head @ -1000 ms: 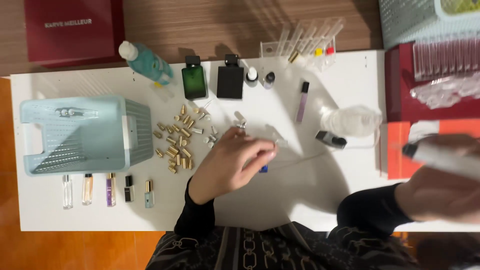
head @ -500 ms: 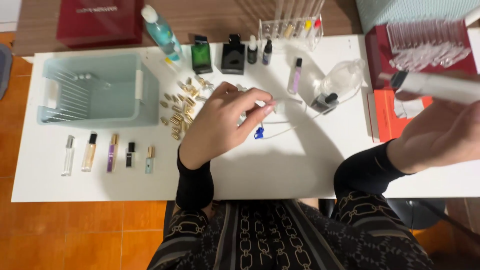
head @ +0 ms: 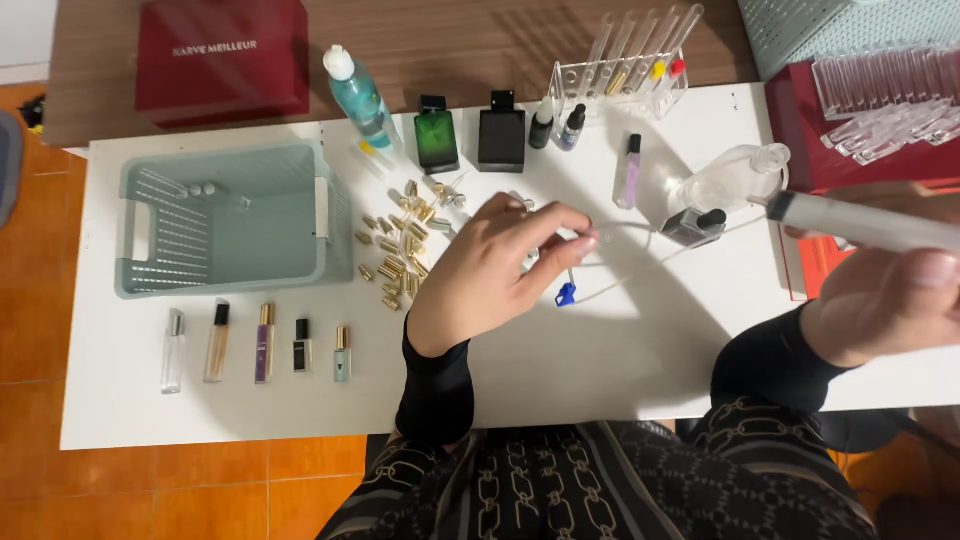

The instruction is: Preparing and cleaning small perfume bottles and samples using a syringe and cloth.

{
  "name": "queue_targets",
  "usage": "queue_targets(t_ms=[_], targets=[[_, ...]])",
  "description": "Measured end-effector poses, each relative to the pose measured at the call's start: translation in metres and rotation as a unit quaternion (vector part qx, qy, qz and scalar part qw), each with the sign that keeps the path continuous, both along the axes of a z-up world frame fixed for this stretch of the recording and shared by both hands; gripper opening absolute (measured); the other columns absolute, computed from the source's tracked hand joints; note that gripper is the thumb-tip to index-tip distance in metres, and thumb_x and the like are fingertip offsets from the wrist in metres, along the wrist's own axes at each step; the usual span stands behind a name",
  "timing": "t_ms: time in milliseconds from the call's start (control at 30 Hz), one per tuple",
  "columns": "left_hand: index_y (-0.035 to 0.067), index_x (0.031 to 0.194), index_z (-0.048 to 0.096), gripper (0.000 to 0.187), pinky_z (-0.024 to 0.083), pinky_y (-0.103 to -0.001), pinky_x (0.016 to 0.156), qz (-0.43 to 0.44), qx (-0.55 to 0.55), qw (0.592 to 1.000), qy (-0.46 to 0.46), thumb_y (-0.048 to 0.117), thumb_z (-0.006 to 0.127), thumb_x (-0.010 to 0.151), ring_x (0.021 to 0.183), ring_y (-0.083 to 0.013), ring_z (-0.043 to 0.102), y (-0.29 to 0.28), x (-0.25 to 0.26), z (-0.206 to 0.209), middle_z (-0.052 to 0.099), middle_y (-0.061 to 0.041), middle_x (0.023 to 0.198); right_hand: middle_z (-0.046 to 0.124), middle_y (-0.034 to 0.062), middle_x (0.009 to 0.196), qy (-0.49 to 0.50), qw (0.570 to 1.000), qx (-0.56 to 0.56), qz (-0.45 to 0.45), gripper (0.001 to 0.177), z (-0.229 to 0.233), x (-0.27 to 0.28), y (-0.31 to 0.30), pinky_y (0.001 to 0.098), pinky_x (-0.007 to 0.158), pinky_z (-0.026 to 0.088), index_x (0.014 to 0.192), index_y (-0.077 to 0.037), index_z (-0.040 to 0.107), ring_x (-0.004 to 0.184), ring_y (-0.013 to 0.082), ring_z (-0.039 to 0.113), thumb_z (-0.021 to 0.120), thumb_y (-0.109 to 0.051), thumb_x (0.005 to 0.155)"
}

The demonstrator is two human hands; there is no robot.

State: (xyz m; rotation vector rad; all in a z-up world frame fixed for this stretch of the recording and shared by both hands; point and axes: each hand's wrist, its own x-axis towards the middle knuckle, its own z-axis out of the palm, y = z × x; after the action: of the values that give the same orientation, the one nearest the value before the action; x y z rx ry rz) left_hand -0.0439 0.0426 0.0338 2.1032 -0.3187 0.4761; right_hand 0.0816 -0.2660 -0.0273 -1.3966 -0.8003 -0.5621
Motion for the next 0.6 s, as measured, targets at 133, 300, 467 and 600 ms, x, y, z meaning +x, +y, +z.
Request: queue_targets(t_ms=[133,300,467,600], targets=[[0.011,0.105,0.067,0.012,0.049,-0.033,0.093,0.016,0.002,1.000,-0.006,0.022,0.066,0.105,0.066,-0.0190,0.067,0.007,-0.002,0.003,0.072,-0.004,0.078,0.050,0.0220,0.091,-0.013,0.999,0.025,0.022,0.037,0.019,-0.001,0.028,0.0465,0.070,0.053,0.117,0.007,0.054,0.070,0.0370,0.062,0.063,-0.028,0.123],[0.010,0.104,0.067,0.012,0.048,-0.034,0.090,0.012,0.022,1.000,-0.008,0.021,0.066,0.104,0.066,-0.0220,0.065,0.002,0.000,0.004,0.071,-0.005,0.075,0.055,0.0139,0.091,0.032,0.998,0.045,0.041,0.040,0.028,-0.010,0.034,0.0465,0.070,0.055,0.122,0.006,0.053,0.072,0.0381,0.068,0.073,-0.028,0.117],[0.009,0.103,0.068,0.011,0.047,-0.035,0.089,0.025,0.041,0.999,-0.008,0.020,0.067,0.103,0.070,-0.0235,0.065,-0.011,-0.001,0.008,0.070,-0.005,0.074,0.058,0.0113,0.095,-0.002,0.995,0.098,0.021,0.040,0.002,0.007,0.004,0.0463,0.074,0.062,0.127,-0.001,0.051,0.074,0.0241,0.067,0.078,-0.025,0.110],[0.007,0.103,0.066,0.013,0.046,-0.035,0.088,0.029,0.063,0.995,-0.067,0.020,0.068,0.102,0.081,-0.0228,0.069,-0.021,0.004,0.004,0.072,-0.005,0.087,0.053,0.0055,0.105,0.000,0.984,0.175,0.034,0.053,-0.002,0.029,-0.016,0.0295,0.074,0.053,0.139,0.001,0.046,0.080,0.0151,0.056,0.084,-0.017,0.106]])
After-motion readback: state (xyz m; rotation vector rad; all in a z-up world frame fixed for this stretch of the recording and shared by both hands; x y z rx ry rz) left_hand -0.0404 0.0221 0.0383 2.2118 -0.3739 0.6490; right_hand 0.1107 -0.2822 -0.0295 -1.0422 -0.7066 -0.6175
